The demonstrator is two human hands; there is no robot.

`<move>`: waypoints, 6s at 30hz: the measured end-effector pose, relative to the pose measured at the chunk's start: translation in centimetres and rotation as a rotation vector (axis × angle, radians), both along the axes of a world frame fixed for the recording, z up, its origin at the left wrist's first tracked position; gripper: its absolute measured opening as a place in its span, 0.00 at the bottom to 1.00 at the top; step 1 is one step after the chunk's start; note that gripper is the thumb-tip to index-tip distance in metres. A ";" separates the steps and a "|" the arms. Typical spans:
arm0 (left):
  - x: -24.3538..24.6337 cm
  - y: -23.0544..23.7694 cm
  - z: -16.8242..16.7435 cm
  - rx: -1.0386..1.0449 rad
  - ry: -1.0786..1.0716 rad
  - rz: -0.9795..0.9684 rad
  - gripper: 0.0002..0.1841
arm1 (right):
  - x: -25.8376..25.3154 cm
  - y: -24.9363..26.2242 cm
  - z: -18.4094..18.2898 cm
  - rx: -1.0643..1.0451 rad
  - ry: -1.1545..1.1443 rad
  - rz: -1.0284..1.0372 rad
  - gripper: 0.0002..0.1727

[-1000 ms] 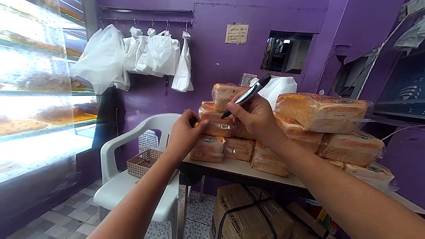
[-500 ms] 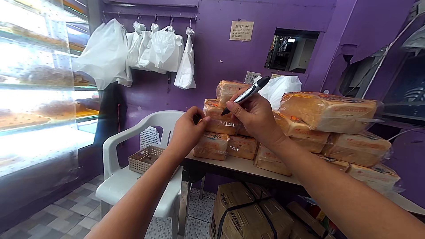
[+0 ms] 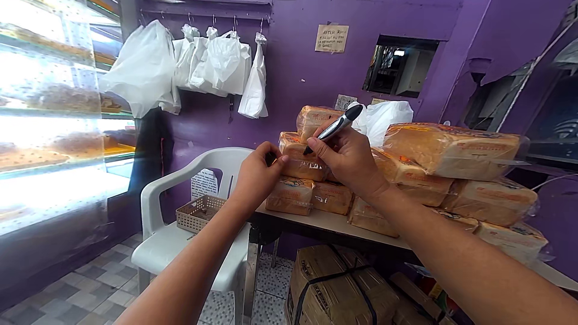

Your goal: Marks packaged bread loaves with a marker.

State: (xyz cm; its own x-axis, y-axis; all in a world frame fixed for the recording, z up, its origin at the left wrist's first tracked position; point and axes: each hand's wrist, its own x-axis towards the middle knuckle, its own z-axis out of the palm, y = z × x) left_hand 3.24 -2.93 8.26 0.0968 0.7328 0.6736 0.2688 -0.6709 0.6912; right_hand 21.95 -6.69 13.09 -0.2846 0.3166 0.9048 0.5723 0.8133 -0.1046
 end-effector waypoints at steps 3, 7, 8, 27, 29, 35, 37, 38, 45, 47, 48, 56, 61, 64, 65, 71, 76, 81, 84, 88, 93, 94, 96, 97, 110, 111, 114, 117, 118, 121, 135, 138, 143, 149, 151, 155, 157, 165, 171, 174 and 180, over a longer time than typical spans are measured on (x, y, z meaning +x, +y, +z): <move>0.0 0.0 0.1 0.005 0.004 0.003 0.07 | 0.0 0.0 0.0 0.011 0.000 0.000 0.08; 0.0 0.0 0.1 0.000 0.000 -0.004 0.07 | 0.0 0.0 0.0 0.010 0.004 -0.002 0.08; 0.0 0.0 0.1 -0.001 -0.001 -0.005 0.07 | 0.0 0.0 -0.1 0.010 0.007 -0.004 0.08; -1.7 -1.6 -7.5 0.030 -0.108 0.088 0.15 | -0.2 -2.0 -5.0 -0.311 0.227 0.338 0.05; -2.0 -1.5 -7.4 0.016 -0.073 0.055 0.13 | -0.5 -2.1 -5.1 -0.316 0.228 0.343 0.05; -2.2 -1.6 -7.4 -0.009 -0.048 -0.015 0.06 | -0.9 -1.9 -5.3 -0.324 0.199 0.284 0.05; -2.3 -1.5 -7.5 -0.016 -0.062 -0.026 0.05 | -1.0 -1.8 -5.4 -0.311 0.171 0.267 0.04; -2.3 -1.5 -7.5 -0.021 -0.061 -0.031 0.04 | -1.1 -1.7 -5.5 -0.293 0.152 0.260 0.04; -2.5 -1.3 -7.7 -0.014 -0.059 -0.053 0.02 | -1.5 -1.5 -5.8 -0.252 0.104 0.211 0.06; -2.5 -1.1 -7.9 -0.002 -0.074 -0.057 0.02 | -1.6 -1.5 -5.8 -0.250 0.091 0.197 0.06; -2.5 -1.1 -7.9 0.000 -0.081 -0.060 0.02 | -1.6 -1.5 -5.8 -0.246 0.085 0.193 0.06; -2.6 -1.3 -7.7 -0.013 -0.077 -0.064 0.02 | -1.8 -1.4 -6.0 -0.168 0.011 0.109 0.08; -2.6 -1.4 -7.6 -0.013 -0.067 -0.068 0.02 | -1.9 -1.4 -6.0 -0.139 -0.006 0.095 0.08; -2.7 -1.7 -7.4 -0.018 -0.055 -0.068 0.02 | -1.9 -1.4 -5.9 -0.130 -0.015 0.088 0.08; -2.7 -1.7 -7.4 -0.013 -0.055 -0.066 0.02 | -1.9 -1.5 -5.8 -0.131 -0.018 0.083 0.08; -2.6 -1.5 -7.5 -0.013 -0.063 -0.073 0.02 | -1.7 -2.2 -5.2 -0.252 0.063 0.178 0.06; -2.4 -1.4 -7.6 -0.008 -0.067 -0.058 0.02 | 1.4 -3.6 -1.3 -0.234 0.211 0.248 0.04; -2.2 -1.3 -7.9 0.044 -0.051 -0.037 0.03 | 6.0 -4.8 3.3 -0.144 0.363 0.172 0.03; -2.3 -1.0 -8.2 0.076 -0.057 -0.043 0.03 | 7.2 -5.0 4.4 -0.227 0.451 0.053 0.02; -2.5 -0.7 -8.4 0.074 -0.063 -0.053 0.04 | 7.6 -4.3 3.7 -0.287 0.436 0.015 0.04; -2.6 -0.5 -8.5 0.065 -0.058 -0.022 0.04 | 7.0 -4.3 2.7 -0.296 0.384 0.103 0.03; -2.7 -0.5 -8.5 0.071 -0.055 -0.020 0.04 | 7.0 -4.2 2.5 -0.286 0.370 0.098 0.03; -2.7 -0.5 -8.5 0.073 -0.055 -0.024 0.04 | 7.1 -4.0 2.1 -0.257 0.348 0.074 0.04; -2.7 -0.5 -8.5 0.075 -0.056 -0.026 0.04 | 7.2 -3.9 1.9 -0.245 0.341 0.062 0.04; -2.7 -0.5 -8.5 0.055 -0.078 -0.037 0.03 | 6.9 -3.8 1.1 -0.151 0.209 -0.058 0.05; -2.7 -0.6 -8.4 0.054 -0.076 -0.036 0.03 | 6.9 -3.8 1.0 -0.139 0.197 -0.066 0.05; -2.6 -0.6 -8.4 0.057 -0.069 -0.025 0.03 | 6.7 -3.7 0.8 -0.110 0.154 -0.091 0.06; -2.6 -0.7 -8.4 0.059 -0.058 -0.011 0.02 | 6.7 -3.6 0.5 -0.083 0.126 -0.115 0.07; -2.7 -0.7 -8.4 0.059 -0.055 -0.009 0.02 | 6.7 -3.7 0.5 -0.085 0.118 -0.129 0.08; -2.6 -0.9 -8.3 0.056 -0.054 -0.002 0.02 | 6.6 -3.6 0.4 -0.074 0.097 -0.160 0.08; -2.6 -0.7 -8.3 0.066 -0.056 -0.009 0.02 | 6.7 -3.4 0.1 -0.032 0.023 -0.215 0.09; -2.6 -0.8 -8.3 0.059 -0.065 -0.019 0.02 | 6.6 -3.3 0.1 -0.015 0.026 -0.214 0.10; -2.6 -0.7 -8.4 0.054 -0.074 -0.030 0.02 | 6.8 -3.5 0.3 -0.029 0.047 -0.172 0.08; -2.6 -0.8 -8.3 0.063 -0.064 -0.019 0.02 | 6.8 -4.6 0.2 -0.061 0.205 0.029 0.05; -2.6 -0.8 -8.3 0.064 -0.064 -0.023 0.02 | 6.7 -5.0 -0.6 -0.115 0.174 0.093 0.05; -2.6 -0.8 -8.3 0.058 -0.079 -0.030 0.02 | 6.7 -4.5 -2.3 -0.198 0.056 0.095 0.06; -2.5 -0.9 -8.3 0.065 -0.088 -0.033 0.03 | 6.7 -4.1 -2.9 -0.231 0.046 0.079 0.07; -2.6 -1.0 -8.3 0.093 -0.052 -0.020 0.02 | 6.3 -3.6 -3.5 -0.257 0.012 0.034 0.07; -2.6 -1.1 -8.4 0.089 -0.056 -0.012 0.02 | 6.1 -3.3 -3.6 -0.242 0.051 -0.043 0.08; -2.5 -1.0 -8.4 0.088 -0.064 -0.018 0.02 | 6.2 -3.2 -3.6 -0.250 0.032 -0.033 0.08; -2.6 -0.8 -8.5 0.080 -0.070 -0.024 0.03 | 6.2 -3.1 -3.6 -0.238 -0.011 -0.045 0.08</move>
